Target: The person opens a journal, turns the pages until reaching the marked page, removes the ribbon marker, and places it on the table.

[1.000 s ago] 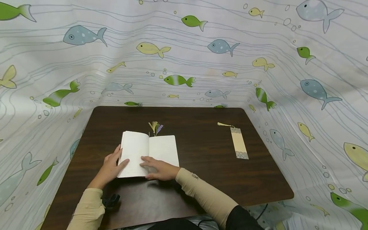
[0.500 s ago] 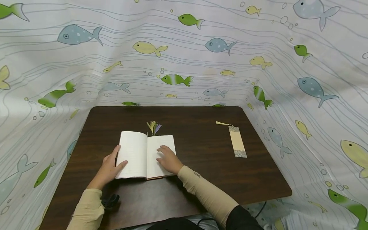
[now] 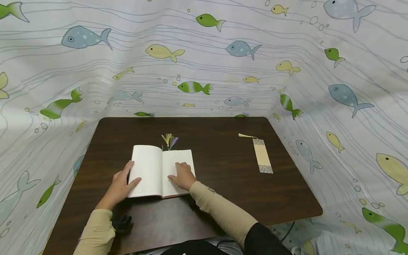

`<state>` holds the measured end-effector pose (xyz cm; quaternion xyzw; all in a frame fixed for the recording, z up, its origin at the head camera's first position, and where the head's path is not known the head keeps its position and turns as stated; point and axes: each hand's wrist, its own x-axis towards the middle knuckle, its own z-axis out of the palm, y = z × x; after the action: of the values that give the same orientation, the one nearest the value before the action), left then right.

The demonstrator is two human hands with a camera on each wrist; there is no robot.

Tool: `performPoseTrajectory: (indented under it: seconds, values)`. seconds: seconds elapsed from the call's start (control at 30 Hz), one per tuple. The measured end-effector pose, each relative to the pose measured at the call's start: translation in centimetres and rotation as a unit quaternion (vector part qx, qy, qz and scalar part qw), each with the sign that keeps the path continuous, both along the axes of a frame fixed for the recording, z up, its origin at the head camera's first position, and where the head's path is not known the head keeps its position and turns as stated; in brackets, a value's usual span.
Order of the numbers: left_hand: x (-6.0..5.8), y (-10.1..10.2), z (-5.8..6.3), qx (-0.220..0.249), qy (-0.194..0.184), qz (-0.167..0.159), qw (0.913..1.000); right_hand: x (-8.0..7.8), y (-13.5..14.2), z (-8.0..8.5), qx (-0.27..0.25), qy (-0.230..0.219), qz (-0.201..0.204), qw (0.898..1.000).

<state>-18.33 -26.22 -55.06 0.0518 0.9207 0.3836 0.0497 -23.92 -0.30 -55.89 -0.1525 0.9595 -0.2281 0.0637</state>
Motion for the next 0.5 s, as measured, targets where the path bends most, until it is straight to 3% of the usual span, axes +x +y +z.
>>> performPoseTrajectory:
  seconds: [0.23, 0.33, 0.5]
  values:
    - [0.0, 0.0, -0.2, -0.001, 0.004, 0.001, 1.0, 0.7, -2.0, -1.2, 0.109, 0.062, -0.019, 0.992]
    - [0.1, -0.1, -0.4, 0.0, 0.007, -0.001, 1.0, 0.7, -2.5, -1.4, 0.109, 0.068, -0.026, 0.991]
    - [0.0, -0.2, -0.5, 0.003, 0.006, -0.002, 1.0, 0.6, -3.0, -1.0, 0.073, 0.031, -0.015, 0.997]
